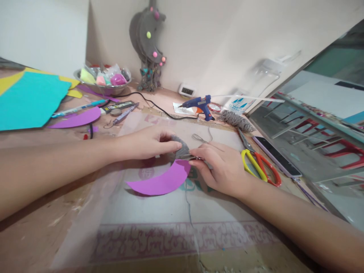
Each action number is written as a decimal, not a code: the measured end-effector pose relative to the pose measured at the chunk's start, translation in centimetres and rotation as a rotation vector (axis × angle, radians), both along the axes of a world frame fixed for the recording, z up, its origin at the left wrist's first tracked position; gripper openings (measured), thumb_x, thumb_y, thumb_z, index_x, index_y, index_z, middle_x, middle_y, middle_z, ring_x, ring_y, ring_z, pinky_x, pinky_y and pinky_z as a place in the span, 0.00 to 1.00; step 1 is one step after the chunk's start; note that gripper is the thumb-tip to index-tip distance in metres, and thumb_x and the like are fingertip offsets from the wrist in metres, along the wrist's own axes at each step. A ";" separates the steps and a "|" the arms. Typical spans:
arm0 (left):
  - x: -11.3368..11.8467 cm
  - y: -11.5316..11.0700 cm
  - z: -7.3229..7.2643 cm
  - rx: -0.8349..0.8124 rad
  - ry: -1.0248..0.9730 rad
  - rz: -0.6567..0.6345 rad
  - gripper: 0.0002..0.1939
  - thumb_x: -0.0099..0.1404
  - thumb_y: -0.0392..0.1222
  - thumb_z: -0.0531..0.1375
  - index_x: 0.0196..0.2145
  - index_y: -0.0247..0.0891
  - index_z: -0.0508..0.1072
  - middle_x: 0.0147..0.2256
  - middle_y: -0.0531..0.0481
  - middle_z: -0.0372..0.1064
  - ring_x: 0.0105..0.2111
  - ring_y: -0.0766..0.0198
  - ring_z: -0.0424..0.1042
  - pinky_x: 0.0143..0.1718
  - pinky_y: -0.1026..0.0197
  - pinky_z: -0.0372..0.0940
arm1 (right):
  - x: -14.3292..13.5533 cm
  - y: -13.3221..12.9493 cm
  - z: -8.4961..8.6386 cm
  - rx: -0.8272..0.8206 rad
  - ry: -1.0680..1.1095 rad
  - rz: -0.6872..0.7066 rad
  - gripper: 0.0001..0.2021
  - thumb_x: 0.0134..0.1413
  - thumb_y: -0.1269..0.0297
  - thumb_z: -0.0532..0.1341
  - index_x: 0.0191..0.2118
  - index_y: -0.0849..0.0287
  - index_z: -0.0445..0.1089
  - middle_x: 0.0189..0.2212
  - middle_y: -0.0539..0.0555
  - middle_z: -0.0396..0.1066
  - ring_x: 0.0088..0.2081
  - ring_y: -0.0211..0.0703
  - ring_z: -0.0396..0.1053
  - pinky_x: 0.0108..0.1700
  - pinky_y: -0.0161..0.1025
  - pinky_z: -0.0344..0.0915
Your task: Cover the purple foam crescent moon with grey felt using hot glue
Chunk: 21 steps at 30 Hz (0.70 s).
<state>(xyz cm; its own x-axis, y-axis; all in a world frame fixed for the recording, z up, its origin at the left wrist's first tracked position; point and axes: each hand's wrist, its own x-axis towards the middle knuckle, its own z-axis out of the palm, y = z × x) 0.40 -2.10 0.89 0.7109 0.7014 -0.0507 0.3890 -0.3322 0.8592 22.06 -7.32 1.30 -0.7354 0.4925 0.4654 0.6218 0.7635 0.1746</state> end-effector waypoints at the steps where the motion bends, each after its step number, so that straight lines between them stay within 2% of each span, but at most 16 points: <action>1: 0.0 0.0 -0.1 0.005 0.000 -0.003 0.17 0.62 0.51 0.51 0.25 0.36 0.67 0.21 0.55 0.66 0.18 0.72 0.63 0.19 0.69 0.56 | 0.1 0.0 0.0 -0.010 0.010 -0.006 0.08 0.60 0.64 0.54 0.36 0.63 0.67 0.27 0.53 0.70 0.28 0.39 0.65 0.31 0.36 0.59; 6: -0.1 0.2 -0.2 0.022 -0.002 -0.008 0.17 0.62 0.52 0.51 0.25 0.36 0.68 0.21 0.54 0.67 0.19 0.72 0.64 0.20 0.69 0.56 | 0.2 0.2 -0.1 -0.020 0.004 -0.042 0.08 0.60 0.63 0.54 0.37 0.63 0.67 0.27 0.53 0.70 0.30 0.40 0.66 0.31 0.36 0.60; 21: 0.0 0.1 0.0 0.009 0.004 -0.008 0.16 0.62 0.50 0.51 0.24 0.36 0.67 0.20 0.55 0.65 0.18 0.72 0.62 0.19 0.68 0.55 | 0.0 0.2 -0.1 0.017 -0.084 -0.031 0.09 0.60 0.63 0.54 0.37 0.63 0.67 0.27 0.52 0.70 0.29 0.39 0.63 0.31 0.36 0.57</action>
<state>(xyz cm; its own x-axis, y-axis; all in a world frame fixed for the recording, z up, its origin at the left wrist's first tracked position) 0.35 -2.02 0.92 0.7161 0.6964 -0.0469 0.3898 -0.3432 0.8545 22.01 -7.16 1.25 -0.7568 0.5083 0.4110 0.6277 0.7406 0.2398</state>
